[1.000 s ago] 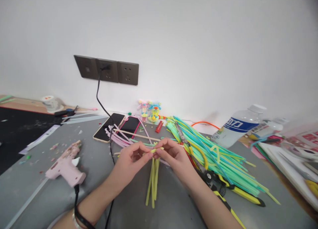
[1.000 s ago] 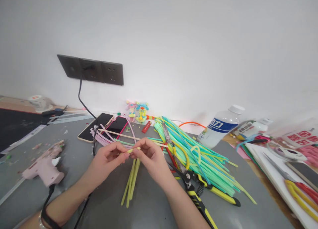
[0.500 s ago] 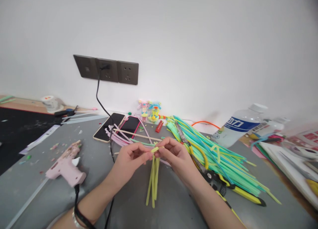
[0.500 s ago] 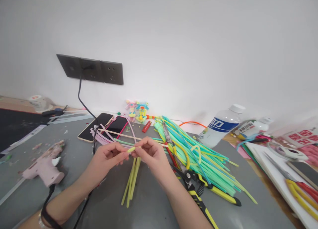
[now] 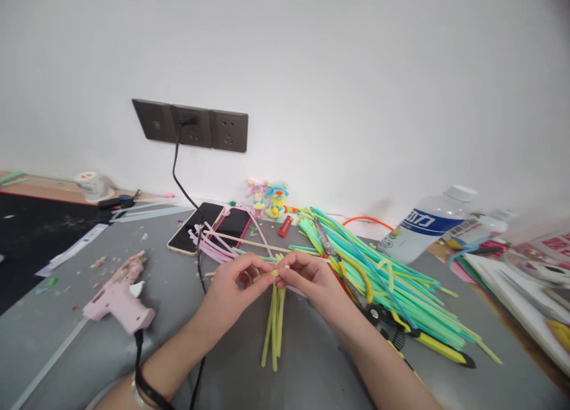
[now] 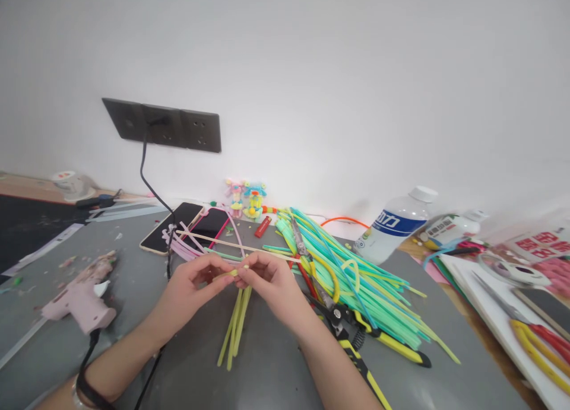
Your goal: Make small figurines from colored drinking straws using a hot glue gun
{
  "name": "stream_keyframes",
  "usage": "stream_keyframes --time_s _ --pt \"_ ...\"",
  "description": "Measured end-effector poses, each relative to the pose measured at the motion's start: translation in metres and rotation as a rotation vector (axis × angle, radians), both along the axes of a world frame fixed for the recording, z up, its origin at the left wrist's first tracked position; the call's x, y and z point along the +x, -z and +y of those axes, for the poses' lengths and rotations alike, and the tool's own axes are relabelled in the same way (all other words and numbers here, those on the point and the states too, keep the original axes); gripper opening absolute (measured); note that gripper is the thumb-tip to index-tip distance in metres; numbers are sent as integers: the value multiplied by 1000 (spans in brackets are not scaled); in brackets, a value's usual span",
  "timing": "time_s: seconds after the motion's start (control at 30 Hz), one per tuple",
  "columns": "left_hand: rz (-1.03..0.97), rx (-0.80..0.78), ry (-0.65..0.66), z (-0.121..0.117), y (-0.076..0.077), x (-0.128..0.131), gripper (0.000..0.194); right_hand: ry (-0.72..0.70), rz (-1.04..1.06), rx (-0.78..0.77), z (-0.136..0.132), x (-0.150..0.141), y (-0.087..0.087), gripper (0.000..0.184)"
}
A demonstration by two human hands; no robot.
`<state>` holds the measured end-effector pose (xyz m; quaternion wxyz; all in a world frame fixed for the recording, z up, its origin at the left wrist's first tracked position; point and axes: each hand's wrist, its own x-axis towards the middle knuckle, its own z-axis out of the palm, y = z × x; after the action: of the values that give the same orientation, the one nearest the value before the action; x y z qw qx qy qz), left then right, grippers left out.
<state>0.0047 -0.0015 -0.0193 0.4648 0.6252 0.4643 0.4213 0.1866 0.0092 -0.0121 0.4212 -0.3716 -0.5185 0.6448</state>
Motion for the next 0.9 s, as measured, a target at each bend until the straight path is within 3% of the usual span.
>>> stream_keyframes --time_s 0.5,0.9 --pt "-73 58 81 2 -3 -4 12 -189 127 -117 1 9 0 27" --pt "85 332 102 -1 -2 -7 10 -231 221 -243 -3 9 -3 29"
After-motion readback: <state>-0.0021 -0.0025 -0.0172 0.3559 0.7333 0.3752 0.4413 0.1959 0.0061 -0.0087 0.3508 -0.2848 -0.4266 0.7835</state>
